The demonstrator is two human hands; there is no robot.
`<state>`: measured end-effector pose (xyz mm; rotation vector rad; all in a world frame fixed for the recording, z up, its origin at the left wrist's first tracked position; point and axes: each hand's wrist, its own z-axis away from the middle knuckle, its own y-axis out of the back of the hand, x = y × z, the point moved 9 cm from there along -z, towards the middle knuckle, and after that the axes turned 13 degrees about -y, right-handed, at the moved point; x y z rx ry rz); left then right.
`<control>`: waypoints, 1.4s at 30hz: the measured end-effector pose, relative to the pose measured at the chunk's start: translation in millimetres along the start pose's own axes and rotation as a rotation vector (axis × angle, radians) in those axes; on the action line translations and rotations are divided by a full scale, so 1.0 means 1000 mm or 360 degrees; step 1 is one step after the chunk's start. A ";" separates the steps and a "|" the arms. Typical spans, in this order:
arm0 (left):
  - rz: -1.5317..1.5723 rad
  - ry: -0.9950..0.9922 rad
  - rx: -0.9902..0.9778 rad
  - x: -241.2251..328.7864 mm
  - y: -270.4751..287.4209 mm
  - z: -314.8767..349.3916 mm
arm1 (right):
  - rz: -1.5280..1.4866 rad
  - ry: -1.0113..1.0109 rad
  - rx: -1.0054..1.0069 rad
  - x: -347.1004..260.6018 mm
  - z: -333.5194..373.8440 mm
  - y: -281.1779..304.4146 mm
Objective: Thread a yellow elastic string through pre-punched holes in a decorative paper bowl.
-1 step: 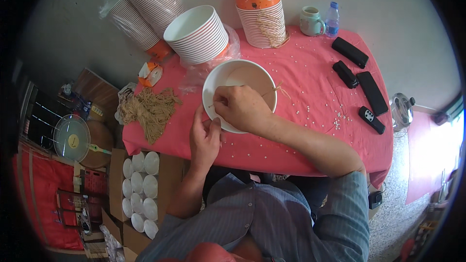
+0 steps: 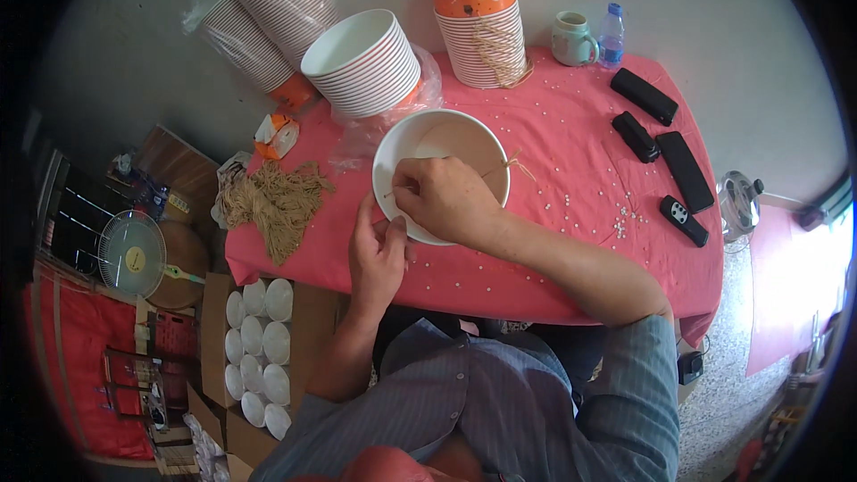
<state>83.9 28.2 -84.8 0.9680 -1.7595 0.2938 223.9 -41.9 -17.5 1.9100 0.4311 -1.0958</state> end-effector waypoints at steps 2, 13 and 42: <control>0.0031 -0.0001 0.0019 0.002 -0.001 -0.001 | 0.0009 -0.0019 -0.0011 0.001 0.000 -0.001; 0.0177 -0.0061 -0.0043 0.008 -0.002 0.000 | 0.0040 -0.0031 -0.0059 0.010 -0.003 -0.009; -0.0425 -0.0640 0.0177 0.030 0.011 -0.015 | -0.0023 0.0066 -0.0097 -0.002 0.000 -0.001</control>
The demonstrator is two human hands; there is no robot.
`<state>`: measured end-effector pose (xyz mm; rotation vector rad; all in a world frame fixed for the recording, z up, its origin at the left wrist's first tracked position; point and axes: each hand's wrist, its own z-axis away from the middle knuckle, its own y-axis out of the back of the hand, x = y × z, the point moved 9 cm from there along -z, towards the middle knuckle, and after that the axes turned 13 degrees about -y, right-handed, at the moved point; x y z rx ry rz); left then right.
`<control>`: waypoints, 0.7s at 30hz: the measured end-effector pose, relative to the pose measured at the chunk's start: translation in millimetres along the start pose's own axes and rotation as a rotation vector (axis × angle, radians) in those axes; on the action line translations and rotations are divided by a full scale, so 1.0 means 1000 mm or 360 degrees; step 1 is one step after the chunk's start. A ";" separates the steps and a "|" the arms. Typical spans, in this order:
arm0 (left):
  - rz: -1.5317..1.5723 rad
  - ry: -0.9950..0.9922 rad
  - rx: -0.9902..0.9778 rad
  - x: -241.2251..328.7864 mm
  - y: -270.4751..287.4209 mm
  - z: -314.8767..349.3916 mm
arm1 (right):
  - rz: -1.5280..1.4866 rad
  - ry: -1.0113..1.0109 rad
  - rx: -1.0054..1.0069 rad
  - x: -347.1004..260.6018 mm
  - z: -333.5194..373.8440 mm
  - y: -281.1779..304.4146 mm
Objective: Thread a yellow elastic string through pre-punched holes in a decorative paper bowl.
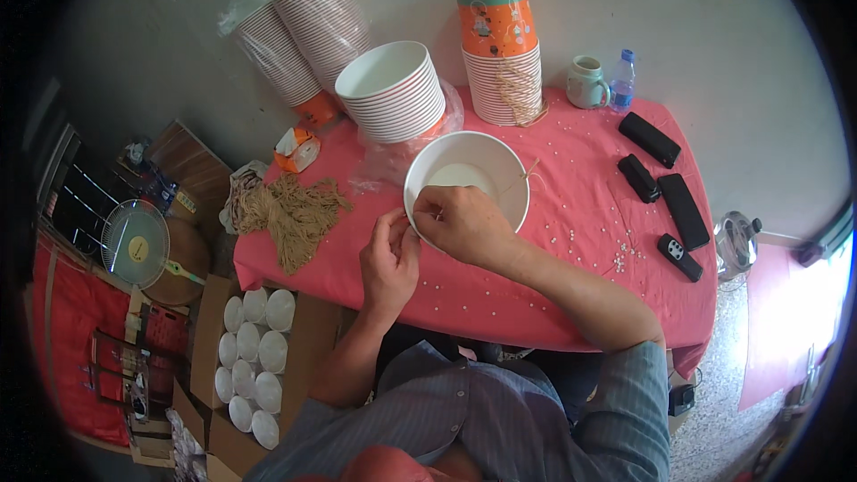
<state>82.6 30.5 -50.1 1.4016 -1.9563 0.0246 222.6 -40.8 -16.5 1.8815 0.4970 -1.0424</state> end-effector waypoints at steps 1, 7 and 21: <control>-0.0002 -0.0001 0.0005 0.000 0.000 0.000 | -0.0002 -0.0010 -0.0003 0.000 0.000 0.000; -0.0116 0.0035 -0.0015 0.007 0.004 -0.008 | -0.0021 -0.0005 -0.0015 -0.004 0.000 0.002; 0.0320 0.0217 0.0459 -0.023 0.053 -0.017 | 0.0091 -0.0041 -0.0036 -0.001 -0.007 0.020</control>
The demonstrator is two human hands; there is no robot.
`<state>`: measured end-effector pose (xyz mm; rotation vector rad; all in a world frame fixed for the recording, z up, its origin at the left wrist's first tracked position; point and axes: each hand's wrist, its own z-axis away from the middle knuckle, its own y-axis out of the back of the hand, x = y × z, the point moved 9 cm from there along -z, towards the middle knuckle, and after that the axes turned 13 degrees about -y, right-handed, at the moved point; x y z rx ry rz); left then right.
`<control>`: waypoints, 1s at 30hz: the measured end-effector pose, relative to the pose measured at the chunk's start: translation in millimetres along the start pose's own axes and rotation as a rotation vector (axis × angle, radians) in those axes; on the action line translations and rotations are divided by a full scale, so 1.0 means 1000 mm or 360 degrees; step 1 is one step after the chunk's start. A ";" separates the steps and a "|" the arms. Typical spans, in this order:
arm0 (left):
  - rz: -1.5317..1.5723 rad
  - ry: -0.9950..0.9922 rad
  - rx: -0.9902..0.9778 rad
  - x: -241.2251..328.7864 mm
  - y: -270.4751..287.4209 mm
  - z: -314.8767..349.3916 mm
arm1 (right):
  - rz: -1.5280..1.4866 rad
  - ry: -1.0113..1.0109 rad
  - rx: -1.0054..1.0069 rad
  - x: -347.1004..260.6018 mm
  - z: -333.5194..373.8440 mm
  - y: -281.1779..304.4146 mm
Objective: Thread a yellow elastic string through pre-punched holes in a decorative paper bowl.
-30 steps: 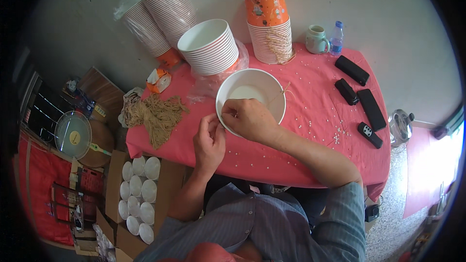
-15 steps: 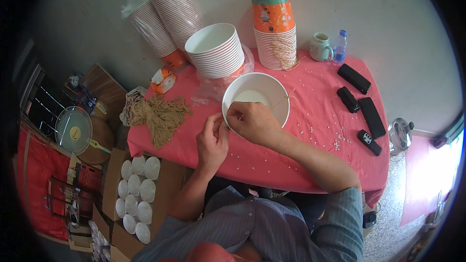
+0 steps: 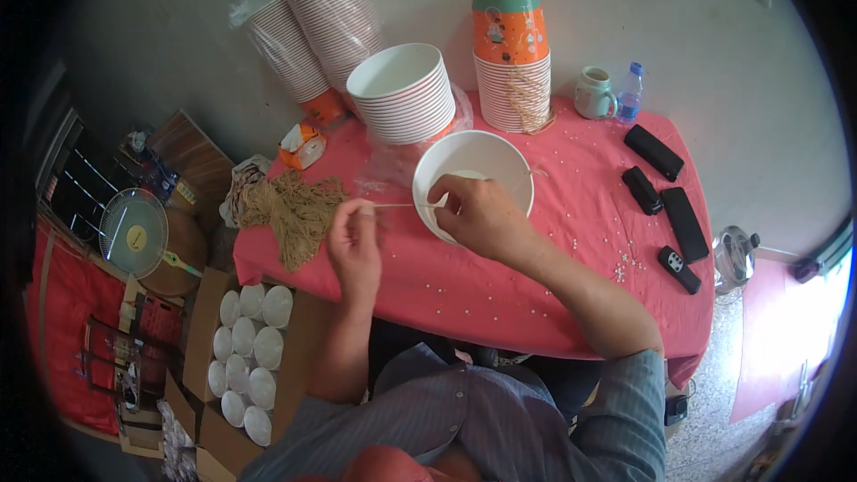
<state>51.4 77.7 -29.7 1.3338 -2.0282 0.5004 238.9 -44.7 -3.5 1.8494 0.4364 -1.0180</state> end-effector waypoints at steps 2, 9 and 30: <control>0.0146 0.0102 0.0138 -0.002 0.015 -0.012 | 0.0032 -0.0046 -0.0009 -0.005 0.000 0.012; 0.0200 0.0063 0.0188 0.006 0.038 -0.052 | 0.0038 -0.0046 0.0076 -0.008 -0.003 0.045; 0.0238 -0.0181 -0.0614 0.058 -0.072 -0.035 | -0.1271 -0.0231 -0.0806 0.001 -0.006 -0.014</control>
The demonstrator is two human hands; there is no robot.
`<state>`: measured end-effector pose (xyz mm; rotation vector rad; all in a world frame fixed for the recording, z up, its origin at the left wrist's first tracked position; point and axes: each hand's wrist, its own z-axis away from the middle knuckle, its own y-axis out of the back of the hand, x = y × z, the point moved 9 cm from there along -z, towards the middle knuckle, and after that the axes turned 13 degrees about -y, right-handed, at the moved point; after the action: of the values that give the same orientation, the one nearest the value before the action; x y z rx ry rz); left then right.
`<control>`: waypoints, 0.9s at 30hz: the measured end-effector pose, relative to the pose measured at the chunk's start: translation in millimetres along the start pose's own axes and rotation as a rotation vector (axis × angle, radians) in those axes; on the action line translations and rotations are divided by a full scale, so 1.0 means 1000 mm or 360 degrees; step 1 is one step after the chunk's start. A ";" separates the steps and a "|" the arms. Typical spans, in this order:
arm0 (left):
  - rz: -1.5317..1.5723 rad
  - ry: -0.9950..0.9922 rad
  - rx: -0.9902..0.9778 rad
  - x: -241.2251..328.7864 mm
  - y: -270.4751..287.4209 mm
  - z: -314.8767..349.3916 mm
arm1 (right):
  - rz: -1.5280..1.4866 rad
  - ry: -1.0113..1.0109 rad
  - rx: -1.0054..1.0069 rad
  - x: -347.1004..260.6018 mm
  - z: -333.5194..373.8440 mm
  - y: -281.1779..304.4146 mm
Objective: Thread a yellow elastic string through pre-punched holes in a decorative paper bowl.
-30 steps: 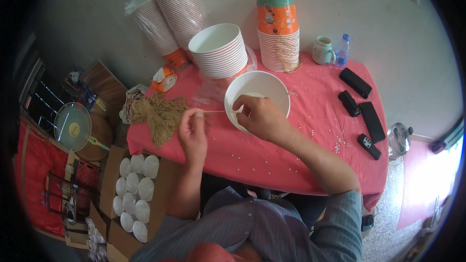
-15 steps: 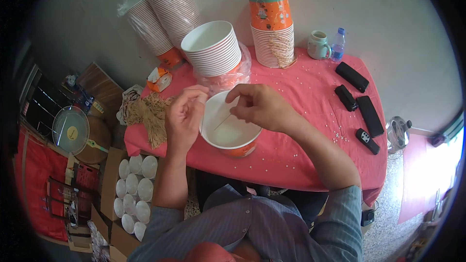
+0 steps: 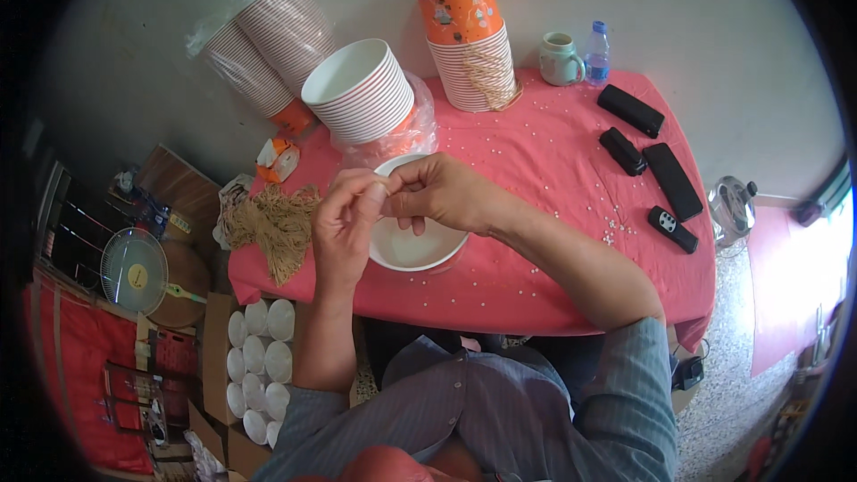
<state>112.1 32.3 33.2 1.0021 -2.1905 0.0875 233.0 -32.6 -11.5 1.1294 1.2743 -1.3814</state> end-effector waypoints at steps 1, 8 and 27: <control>0.0091 0.0079 0.0117 -0.004 0.005 0.003 | -0.0009 0.0004 -0.0001 -0.001 0.001 0.000; -0.0635 -0.0040 -0.0388 0.015 0.008 0.004 | 0.0025 0.0088 0.0161 -0.012 0.005 0.012; 0.0122 0.0771 -0.0107 -0.040 0.007 0.025 | 0.0348 0.0141 0.0078 -0.029 0.017 0.027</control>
<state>110.6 54.3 -8.5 0.7638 -1.7733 0.2621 263.3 -49.5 13.9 1.3348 1.1459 -1.2167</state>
